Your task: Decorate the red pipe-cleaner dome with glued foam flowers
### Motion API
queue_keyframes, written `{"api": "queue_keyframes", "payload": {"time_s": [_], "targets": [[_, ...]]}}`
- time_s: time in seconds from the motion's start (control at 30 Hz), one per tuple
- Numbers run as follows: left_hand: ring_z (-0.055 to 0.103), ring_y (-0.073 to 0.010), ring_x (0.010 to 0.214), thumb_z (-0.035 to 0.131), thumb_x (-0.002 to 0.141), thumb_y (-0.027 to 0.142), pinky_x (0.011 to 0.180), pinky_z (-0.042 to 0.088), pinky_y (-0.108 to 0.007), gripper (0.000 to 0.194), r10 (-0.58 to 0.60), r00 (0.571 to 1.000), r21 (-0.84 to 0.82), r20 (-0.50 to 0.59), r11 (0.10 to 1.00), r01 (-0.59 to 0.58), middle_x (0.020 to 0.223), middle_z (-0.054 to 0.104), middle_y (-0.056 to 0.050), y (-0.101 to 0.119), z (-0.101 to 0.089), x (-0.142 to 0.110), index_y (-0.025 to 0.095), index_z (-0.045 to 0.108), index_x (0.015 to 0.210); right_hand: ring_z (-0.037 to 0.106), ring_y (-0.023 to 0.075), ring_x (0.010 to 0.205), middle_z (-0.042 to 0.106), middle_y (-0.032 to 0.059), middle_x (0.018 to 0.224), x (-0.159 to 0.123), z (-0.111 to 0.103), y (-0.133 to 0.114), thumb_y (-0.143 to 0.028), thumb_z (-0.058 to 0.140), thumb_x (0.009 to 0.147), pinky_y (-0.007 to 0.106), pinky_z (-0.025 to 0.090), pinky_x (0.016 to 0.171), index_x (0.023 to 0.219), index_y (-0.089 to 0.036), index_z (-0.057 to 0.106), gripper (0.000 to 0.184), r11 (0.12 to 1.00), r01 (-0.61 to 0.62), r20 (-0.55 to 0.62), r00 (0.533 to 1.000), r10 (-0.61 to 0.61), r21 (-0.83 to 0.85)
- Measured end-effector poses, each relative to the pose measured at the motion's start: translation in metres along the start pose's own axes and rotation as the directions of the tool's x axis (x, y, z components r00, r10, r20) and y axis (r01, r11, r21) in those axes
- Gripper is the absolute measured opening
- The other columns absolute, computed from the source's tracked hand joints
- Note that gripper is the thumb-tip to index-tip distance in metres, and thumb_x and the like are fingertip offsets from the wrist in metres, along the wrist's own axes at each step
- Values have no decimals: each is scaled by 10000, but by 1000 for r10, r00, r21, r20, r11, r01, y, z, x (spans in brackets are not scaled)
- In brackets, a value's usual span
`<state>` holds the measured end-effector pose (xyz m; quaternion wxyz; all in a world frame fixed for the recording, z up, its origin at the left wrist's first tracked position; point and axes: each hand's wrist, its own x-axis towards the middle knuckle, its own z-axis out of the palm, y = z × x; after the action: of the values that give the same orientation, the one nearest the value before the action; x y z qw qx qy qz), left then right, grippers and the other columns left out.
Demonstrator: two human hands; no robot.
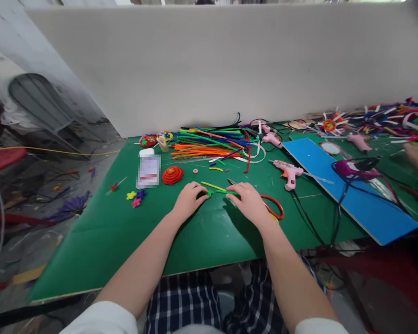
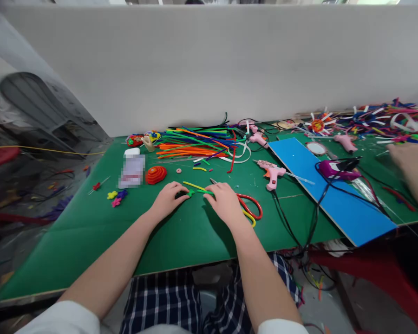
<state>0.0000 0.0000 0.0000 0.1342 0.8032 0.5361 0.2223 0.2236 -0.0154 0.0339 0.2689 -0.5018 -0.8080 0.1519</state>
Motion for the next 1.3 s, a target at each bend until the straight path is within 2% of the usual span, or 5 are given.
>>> {"api": "queue_keyframes", "payload": {"time_s": [0.23,0.43,0.8,1.1,1.3], "targets": [[518,-177,852,528,806,317,786,418,-315,165,1,999,-2,-34,1000,-1,854,590,-39,5,-1,-1,199,615,884,559,184,921,655,48,885,2,13,-9,-279,507,830,319,412,840,911,-209,630,163,994,-11,36,999,7,112],[524,-191,824,544,787,403,760,410,-316,229,-38,998,128,-50,991,44,818,593,-44,3,-3,-2,204,649,831,582,175,861,664,51,868,3,13,-9,-279,470,850,292,422,791,887,-193,634,189,994,-27,24,999,25,102],[518,-182,841,486,827,293,791,399,-313,189,-43,996,129,-75,990,52,846,602,-44,3,5,3,199,649,829,589,170,843,667,47,861,0,19,-7,-279,456,858,282,422,769,870,-195,634,197,997,-19,48,999,15,78],[508,-200,829,471,802,502,755,378,-334,382,-44,991,191,-124,979,68,873,603,-67,12,10,4,200,663,936,587,161,832,663,46,854,2,20,-8,-270,450,860,281,422,769,871,-205,636,197,995,-37,75,997,30,91],[511,-215,860,533,788,422,762,374,-347,276,-64,989,183,-134,979,88,901,612,-66,15,13,8,202,652,904,585,158,820,661,47,851,2,20,-9,-269,450,860,279,422,761,873,-198,634,199,995,-29,80,997,22,90]]}}
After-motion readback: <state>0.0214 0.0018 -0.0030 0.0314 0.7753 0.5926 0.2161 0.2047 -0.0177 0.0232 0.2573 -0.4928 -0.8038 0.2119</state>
